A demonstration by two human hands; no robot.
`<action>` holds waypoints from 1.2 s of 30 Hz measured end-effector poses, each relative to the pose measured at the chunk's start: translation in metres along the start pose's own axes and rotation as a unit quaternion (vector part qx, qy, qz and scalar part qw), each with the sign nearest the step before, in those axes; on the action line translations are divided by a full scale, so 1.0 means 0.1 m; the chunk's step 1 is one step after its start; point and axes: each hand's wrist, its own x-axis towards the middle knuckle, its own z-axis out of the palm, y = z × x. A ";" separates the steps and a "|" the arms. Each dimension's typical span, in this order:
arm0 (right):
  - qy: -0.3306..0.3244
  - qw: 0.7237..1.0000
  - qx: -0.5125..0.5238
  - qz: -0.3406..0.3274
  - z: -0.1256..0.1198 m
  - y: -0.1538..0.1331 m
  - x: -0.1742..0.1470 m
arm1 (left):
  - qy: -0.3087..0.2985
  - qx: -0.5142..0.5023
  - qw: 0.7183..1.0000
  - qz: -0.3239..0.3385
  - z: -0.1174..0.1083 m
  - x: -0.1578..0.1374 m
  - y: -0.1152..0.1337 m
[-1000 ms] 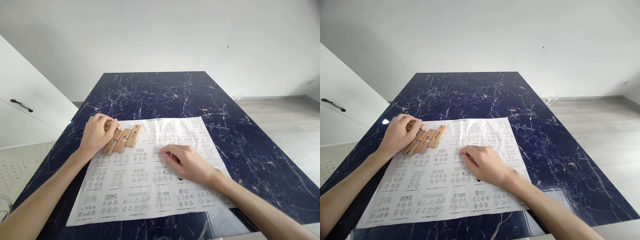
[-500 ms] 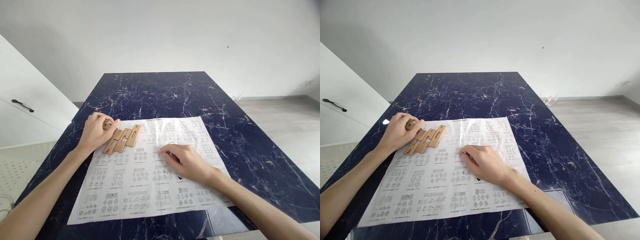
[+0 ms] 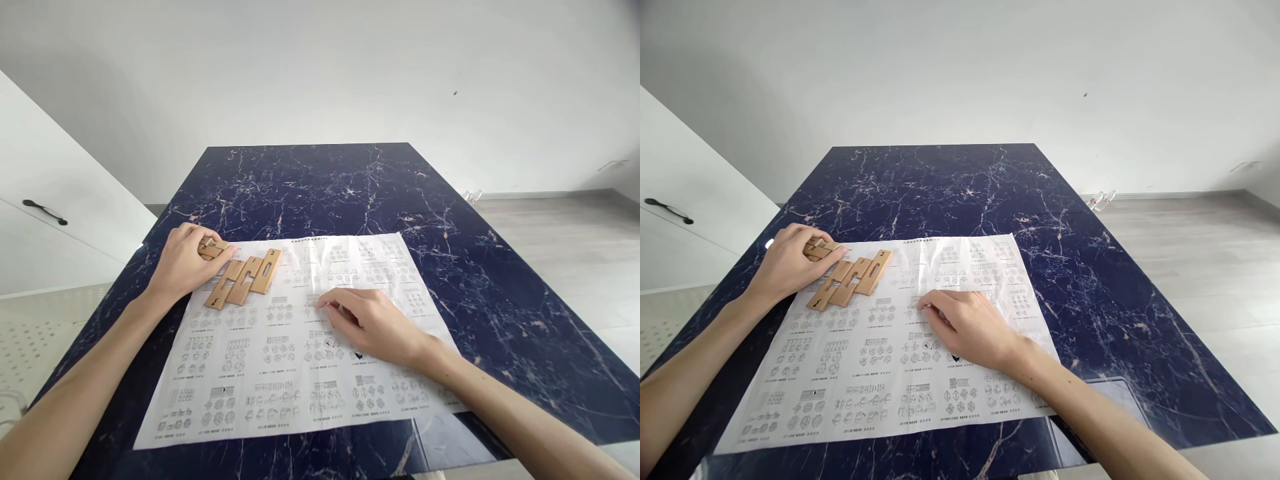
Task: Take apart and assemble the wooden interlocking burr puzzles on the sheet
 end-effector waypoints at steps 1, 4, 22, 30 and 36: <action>0.000 1.000 -0.001 0.000 0.00 0.00 0.00 | 0.010 0.004 1.000 0.003 0.01 0.00 -0.01; 0.002 1.000 -0.004 -0.002 0.00 0.00 0.00 | 0.037 0.033 0.999 0.011 0.03 -0.02 -0.04; -0.003 1.000 -0.009 0.002 -0.01 -0.04 0.02 | 0.018 0.150 0.984 -0.093 -0.15 -0.09 0.23; -0.009 1.000 -0.008 0.001 -0.02 -0.04 0.02 | 0.013 0.129 0.986 -0.101 -0.17 -0.09 0.24; -0.007 1.000 -0.007 0.002 -0.01 -0.03 0.01 | 0.069 0.093 0.991 -0.061 -0.18 -0.11 0.27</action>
